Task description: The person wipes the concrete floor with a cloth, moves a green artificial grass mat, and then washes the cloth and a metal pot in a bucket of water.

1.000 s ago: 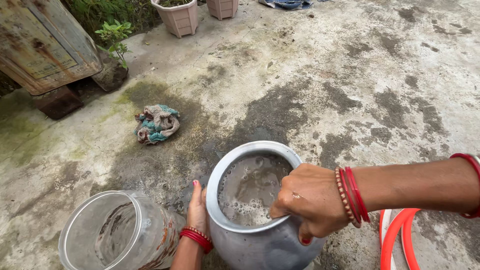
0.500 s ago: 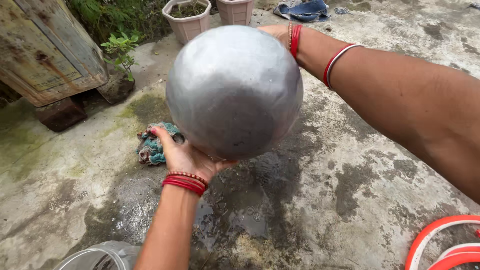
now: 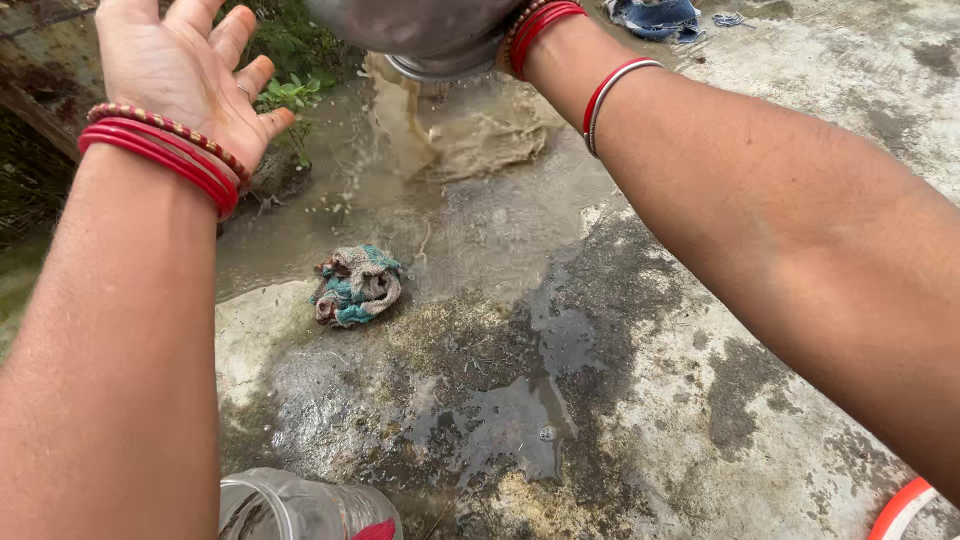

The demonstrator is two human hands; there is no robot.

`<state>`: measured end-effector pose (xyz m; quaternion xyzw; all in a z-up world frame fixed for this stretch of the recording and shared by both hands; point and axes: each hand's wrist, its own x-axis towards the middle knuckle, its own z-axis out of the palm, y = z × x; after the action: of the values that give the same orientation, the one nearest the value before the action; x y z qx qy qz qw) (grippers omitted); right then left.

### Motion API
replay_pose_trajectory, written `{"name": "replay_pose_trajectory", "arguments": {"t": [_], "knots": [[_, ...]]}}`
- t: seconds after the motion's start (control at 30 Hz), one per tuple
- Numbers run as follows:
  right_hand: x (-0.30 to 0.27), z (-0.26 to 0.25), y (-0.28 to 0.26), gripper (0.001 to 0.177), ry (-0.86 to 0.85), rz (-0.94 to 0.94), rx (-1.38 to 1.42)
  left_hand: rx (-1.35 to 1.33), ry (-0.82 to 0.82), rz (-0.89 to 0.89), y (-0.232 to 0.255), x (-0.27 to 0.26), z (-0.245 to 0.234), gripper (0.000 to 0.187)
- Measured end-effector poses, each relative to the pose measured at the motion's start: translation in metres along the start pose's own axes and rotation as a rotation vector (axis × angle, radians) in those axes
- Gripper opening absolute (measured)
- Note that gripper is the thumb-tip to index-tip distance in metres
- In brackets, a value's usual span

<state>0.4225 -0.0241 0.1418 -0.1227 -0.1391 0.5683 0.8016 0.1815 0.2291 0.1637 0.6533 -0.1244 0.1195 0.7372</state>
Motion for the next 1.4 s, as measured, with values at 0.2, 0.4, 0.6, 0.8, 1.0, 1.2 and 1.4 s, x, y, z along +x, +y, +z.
{"name": "replay_pose_trajectory", "arguments": {"t": [0.2, 0.4, 0.6, 0.8, 1.0, 1.2, 1.4], "knots": [[-0.047, -0.006, 0.076, 0.09, 0.443, -0.606, -0.35, 0.536, 0.235, -0.55, 0.023, -0.083, 0.011, 0.094], [-0.044, -0.015, 0.168, 0.081, 0.85, -0.252, -1.732, 1.279, -0.132, -1.24, 0.025, -0.192, 0.013, 0.091], [-0.084, -0.051, 0.266, 0.047, 0.67, 0.072, -2.447, 1.631, -0.149, -1.139, 0.036, -0.253, 0.04, 0.089], [-0.105, -0.078, 0.303, 0.054, 0.679, 0.148, -2.533, 1.493, 0.019, -1.028, 0.002, -0.282, 0.048, 0.061], [-0.107, -0.047, 0.331, 0.056, 0.61, 0.02, -2.646, 1.445, 0.105, -1.031, -0.004, -0.302, 0.055, 0.037], [-0.111, 0.048, 0.363, 0.07, -0.187, -0.571, -2.146, 1.497, 0.125, -0.565, 0.042, -0.301, 0.072, 0.025], [-0.139, 0.128, 0.345, 0.043, -0.395, -0.635, -2.121, 1.246, -0.123, -0.369, 0.085, -0.267, 0.09, 0.023]]}}
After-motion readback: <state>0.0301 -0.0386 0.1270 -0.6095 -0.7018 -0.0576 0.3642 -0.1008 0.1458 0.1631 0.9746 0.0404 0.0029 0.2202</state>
